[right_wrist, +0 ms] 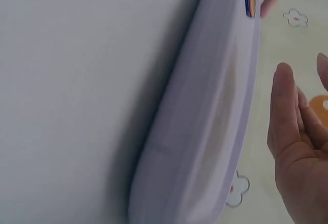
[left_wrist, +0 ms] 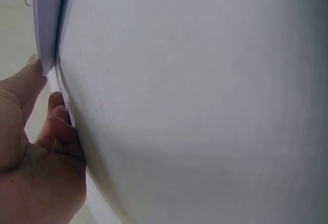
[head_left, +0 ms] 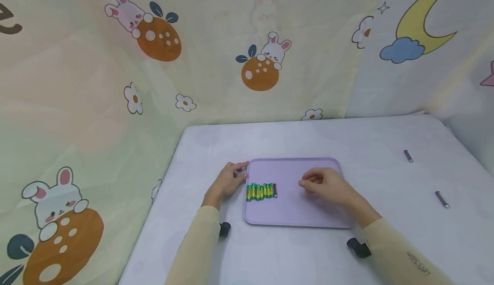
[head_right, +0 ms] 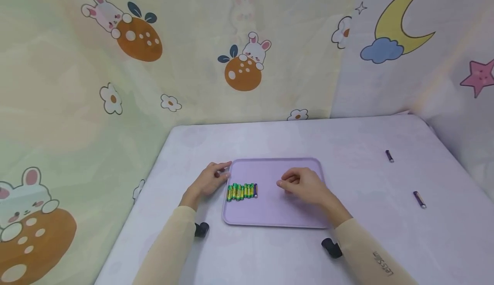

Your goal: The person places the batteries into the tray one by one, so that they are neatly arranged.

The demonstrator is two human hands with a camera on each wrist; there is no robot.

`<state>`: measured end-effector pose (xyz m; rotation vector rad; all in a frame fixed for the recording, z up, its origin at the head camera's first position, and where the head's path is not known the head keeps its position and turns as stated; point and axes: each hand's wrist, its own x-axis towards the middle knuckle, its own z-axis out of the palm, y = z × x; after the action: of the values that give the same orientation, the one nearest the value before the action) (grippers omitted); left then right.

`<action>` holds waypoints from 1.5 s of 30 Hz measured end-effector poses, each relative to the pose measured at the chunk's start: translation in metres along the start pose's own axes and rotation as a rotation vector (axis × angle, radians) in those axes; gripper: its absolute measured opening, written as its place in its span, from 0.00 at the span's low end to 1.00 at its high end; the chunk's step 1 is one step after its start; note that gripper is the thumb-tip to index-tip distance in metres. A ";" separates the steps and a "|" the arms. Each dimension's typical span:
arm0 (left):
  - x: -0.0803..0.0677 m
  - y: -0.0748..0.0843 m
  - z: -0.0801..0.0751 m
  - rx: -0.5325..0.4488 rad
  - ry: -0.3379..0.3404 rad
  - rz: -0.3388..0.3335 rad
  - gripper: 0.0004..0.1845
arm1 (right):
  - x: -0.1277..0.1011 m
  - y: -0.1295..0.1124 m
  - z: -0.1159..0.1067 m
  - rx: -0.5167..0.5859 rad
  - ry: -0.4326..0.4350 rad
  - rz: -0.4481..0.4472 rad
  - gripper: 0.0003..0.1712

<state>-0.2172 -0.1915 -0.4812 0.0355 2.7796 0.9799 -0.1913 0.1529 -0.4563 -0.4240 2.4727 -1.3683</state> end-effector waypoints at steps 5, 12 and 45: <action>-0.001 0.001 0.001 -0.006 -0.006 -0.012 0.26 | -0.016 0.008 -0.028 -0.011 0.042 -0.029 0.22; -0.002 0.000 0.001 -0.011 -0.006 0.018 0.26 | -0.037 0.023 -0.060 -0.103 0.123 -0.019 0.23; -0.003 -0.005 -0.001 0.002 0.006 -0.006 0.26 | -0.127 0.124 -0.168 -0.433 0.419 0.453 0.36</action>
<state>-0.2145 -0.1966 -0.4831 0.0243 2.7843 0.9768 -0.1537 0.3942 -0.4637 0.3694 2.9533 -0.7965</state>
